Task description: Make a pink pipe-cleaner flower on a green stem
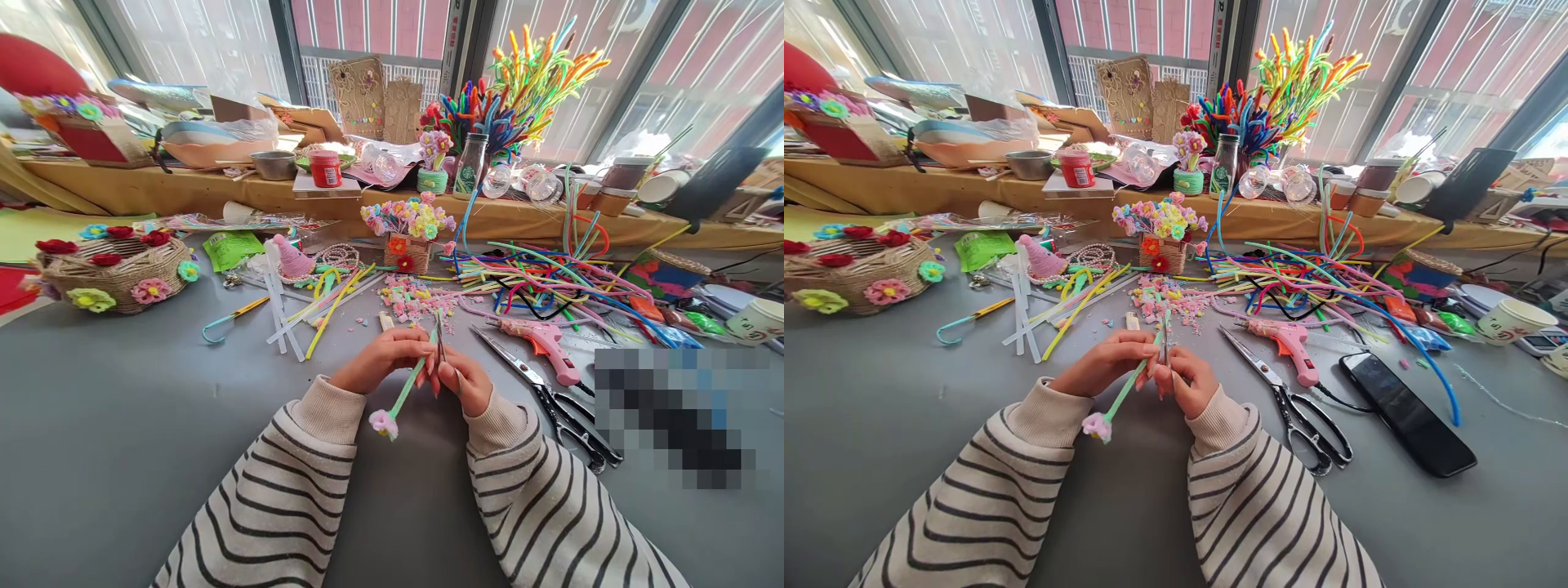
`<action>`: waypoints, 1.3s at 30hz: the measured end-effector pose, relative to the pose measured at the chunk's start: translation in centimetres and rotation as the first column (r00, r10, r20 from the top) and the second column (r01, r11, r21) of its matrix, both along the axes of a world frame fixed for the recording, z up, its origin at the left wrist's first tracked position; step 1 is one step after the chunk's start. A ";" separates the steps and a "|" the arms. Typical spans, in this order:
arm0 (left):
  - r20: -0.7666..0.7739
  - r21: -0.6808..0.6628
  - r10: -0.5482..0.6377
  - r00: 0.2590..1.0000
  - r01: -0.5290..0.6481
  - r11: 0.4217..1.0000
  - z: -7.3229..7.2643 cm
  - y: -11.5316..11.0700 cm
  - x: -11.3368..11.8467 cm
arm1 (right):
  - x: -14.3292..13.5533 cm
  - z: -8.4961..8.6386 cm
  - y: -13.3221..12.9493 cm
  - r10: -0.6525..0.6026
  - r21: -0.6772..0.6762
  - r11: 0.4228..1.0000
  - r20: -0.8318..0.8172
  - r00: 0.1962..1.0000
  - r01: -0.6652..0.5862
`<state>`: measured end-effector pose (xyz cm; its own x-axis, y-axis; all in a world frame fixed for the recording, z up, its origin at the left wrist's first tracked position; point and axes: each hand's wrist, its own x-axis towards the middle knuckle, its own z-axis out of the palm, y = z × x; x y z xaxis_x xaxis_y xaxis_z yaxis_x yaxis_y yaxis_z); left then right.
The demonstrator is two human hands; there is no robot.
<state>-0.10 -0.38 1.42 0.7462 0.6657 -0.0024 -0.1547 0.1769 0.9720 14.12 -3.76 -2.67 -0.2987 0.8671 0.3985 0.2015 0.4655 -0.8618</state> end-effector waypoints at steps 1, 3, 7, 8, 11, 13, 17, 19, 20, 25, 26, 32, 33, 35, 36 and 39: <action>-0.004 -0.006 -0.004 1.000 0.004 1.000 0.0 0.0 0.0 | 0.0 0.0 0.0 -0.007 -0.002 1.000 0.006 1.000 0.007; -0.004 -0.012 0.017 1.000 -0.017 1.000 0.0 0.0 0.0 | 0.1 -0.1 0.1 -0.048 0.006 0.999 0.033 0.998 0.048; 0.007 -0.014 0.041 0.999 -0.041 0.999 0.0 0.0 -0.1 | 0.2 -0.2 0.2 -0.052 0.020 0.998 0.045 0.998 0.051; 0.004 -0.013 0.032 0.999 -0.032 0.999 0.0 0.0 0.0 | 0.2 -0.2 0.1 -0.034 0.018 0.999 0.031 0.999 0.034; -0.018 -0.013 -0.012 1.000 0.011 1.000 0.0 0.0 0.0 | -0.1 0.1 -0.1 -0.006 0.018 1.000 -0.014 1.000 0.006; -0.027 -0.020 -0.008 1.000 0.007 1.000 0.1 0.0 -0.1 | -0.3 0.3 -0.2 -0.042 0.015 0.999 -0.021 0.999 0.042; -0.022 -0.019 0.063 0.998 -0.064 0.998 0.1 0.0 -0.1 | -0.2 0.2 -0.2 -0.130 0.028 0.991 0.000 0.991 0.130; -0.026 -0.014 0.061 0.998 -0.061 0.998 0.1 0.0 -0.1 | -0.1 0.0 -0.1 -0.085 0.031 0.996 0.020 0.996 0.084; -0.028 -0.013 0.052 0.998 -0.053 0.999 0.1 0.0 -0.1 | 0.0 0.0 0.0 -0.051 0.025 0.998 0.027 0.998 0.050; -0.045 -0.019 0.014 0.999 -0.015 1.000 0.1 0.0 0.0 | 0.3 -0.2 0.2 -0.027 -0.019 0.999 0.047 0.999 0.028; -0.047 -0.023 0.016 0.999 -0.018 1.000 0.0 0.1 0.0 | 0.3 -0.2 0.2 -0.048 -0.016 0.999 0.061 0.997 0.049; -0.073 -0.013 0.083 0.994 -0.084 0.996 0.1 0.0 0.2 | 0.1 0.0 0.2 -0.142 0.011 0.990 0.070 0.987 0.141; -0.083 -0.002 0.096 0.992 -0.097 0.995 0.1 0.0 0.3 | 0.0 0.1 0.2 -0.165 -0.001 0.986 0.052 0.985 0.165; -0.102 0.029 0.108 0.989 -0.105 0.994 0.1 0.0 0.4 | -0.1 0.2 0.3 -0.197 -0.041 0.980 0.017 0.980 0.197; -0.118 0.047 0.116 0.986 -0.111 0.993 0.1 0.0 0.5 | -0.1 0.3 0.3 -0.200 -0.059 0.978 0.011 0.980 0.200; -0.146 0.080 0.156 0.977 -0.146 0.986 -0.1 0.3 0.6 | -0.2 0.3 0.4 -0.235 -0.087 0.968 0.021 0.972 0.236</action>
<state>0.51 -0.10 1.27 0.6314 0.7733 -0.0581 -0.0251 0.0953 0.9951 13.93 -3.40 -2.40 -0.0856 0.9450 0.3157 0.3052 0.3265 -0.8946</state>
